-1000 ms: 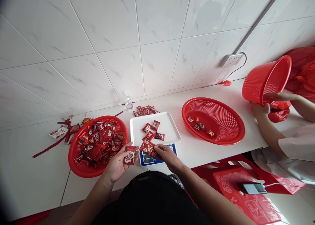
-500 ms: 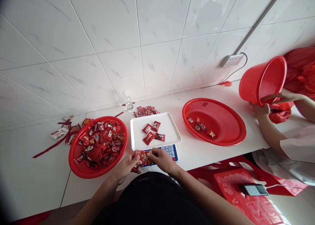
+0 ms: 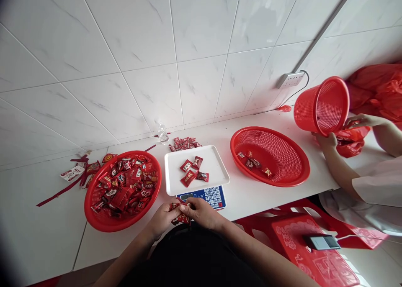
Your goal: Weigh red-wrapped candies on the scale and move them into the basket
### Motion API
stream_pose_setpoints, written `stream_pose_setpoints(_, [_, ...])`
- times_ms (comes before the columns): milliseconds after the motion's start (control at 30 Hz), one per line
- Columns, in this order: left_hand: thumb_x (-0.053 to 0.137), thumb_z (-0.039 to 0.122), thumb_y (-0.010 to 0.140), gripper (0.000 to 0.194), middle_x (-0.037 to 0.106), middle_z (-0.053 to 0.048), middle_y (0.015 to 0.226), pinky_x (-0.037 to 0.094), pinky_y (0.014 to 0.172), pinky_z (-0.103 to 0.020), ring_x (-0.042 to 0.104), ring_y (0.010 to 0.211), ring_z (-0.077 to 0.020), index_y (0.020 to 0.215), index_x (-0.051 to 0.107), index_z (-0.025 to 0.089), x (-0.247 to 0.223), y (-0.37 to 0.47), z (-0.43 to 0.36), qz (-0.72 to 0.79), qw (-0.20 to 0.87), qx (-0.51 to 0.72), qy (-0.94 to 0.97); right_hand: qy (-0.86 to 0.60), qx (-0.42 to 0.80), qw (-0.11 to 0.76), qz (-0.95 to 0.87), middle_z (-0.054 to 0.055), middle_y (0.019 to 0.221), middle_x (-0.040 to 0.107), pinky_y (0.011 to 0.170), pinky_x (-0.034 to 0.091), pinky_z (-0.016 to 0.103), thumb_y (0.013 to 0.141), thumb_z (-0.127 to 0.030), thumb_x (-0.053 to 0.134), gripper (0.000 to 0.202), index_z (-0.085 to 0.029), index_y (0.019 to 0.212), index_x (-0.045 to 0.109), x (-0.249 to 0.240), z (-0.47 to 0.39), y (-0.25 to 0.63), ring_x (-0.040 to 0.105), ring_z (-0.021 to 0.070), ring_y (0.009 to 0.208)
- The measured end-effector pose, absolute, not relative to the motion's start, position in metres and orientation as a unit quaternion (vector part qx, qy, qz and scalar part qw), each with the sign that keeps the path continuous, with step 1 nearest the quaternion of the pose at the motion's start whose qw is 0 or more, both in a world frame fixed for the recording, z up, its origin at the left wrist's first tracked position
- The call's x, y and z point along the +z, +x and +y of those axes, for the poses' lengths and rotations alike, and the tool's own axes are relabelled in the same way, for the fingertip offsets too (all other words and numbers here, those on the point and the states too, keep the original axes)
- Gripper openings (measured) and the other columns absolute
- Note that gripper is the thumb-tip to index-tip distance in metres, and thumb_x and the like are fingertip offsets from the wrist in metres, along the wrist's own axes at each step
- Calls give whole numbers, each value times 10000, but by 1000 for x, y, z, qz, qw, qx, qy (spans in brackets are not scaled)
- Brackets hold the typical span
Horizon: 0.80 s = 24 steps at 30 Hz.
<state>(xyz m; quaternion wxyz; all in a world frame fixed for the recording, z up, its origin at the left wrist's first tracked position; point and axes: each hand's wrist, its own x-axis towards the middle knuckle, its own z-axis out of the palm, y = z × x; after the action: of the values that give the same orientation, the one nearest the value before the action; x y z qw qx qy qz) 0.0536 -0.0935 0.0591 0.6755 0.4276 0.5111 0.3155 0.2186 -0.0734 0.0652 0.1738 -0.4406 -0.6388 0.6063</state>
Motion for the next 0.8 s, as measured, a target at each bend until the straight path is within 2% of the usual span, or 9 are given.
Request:
stream_pose_setpoints(200, [585, 521, 715, 389, 616, -29, 719, 395, 565, -228, 553, 628, -131, 823, 605, 148, 60, 57, -98, 516, 694, 305, 398, -453, 629, 172, -607, -10, 619, 524, 557, 349, 250, 720, -646, 508, 471, -180, 663, 539, 68, -72, 219, 450, 126, 585])
stream_pose_setpoints(333, [583, 543, 706, 407, 601, -10, 654, 391, 530, -222, 542, 563, -113, 806, 584, 148, 55, 58, -99, 520, 696, 336, 364, -428, 679, 171, -572, -14, 593, 524, 556, 366, 253, 715, -660, 497, 486, -180, 655, 538, 66, -73, 219, 464, 125, 564])
stream_pose_setpoints(500, [552, 564, 723, 448, 642, -41, 716, 441, 664, -274, 597, 658, -145, 849, 592, 136, 49, 56, -102, 485, 736, 355, 311, -400, 720, 191, -534, -6, 644, 565, 574, 369, 258, 727, -622, 520, 444, -182, 717, 572, 58, -76, 217, 480, 129, 582])
stream_pose_setpoints(567, [554, 566, 721, 463, 645, -49, 724, 440, 663, -271, 592, 655, -141, 857, 601, 126, 49, 54, -103, 479, 743, 350, 311, -392, 728, 197, -526, 1, 683, 585, 593, 377, 264, 731, -607, 528, 432, -180, 761, 587, 57, -76, 215, 494, 134, 605])
stream_pose_setpoints(700, [624, 546, 667, 451, 620, -29, 664, 403, 548, -232, 539, 560, -112, 818, 602, 122, 52, 46, -99, 532, 700, 355, 319, -417, 711, 180, -537, -1, 648, 564, 576, 370, 266, 736, -604, 522, 430, -178, 705, 567, 56, -76, 214, 486, 128, 586])
stream_pose_setpoints(800, [575, 543, 711, 430, 615, -28, 680, 391, 537, -225, 523, 560, -108, 823, 601, 129, 53, 27, -90, 576, 639, 394, 324, -443, 694, 167, -543, 1, 638, 558, 588, 385, 275, 721, -619, 523, 442, -182, 656, 531, 51, -75, 217, 497, 132, 589])
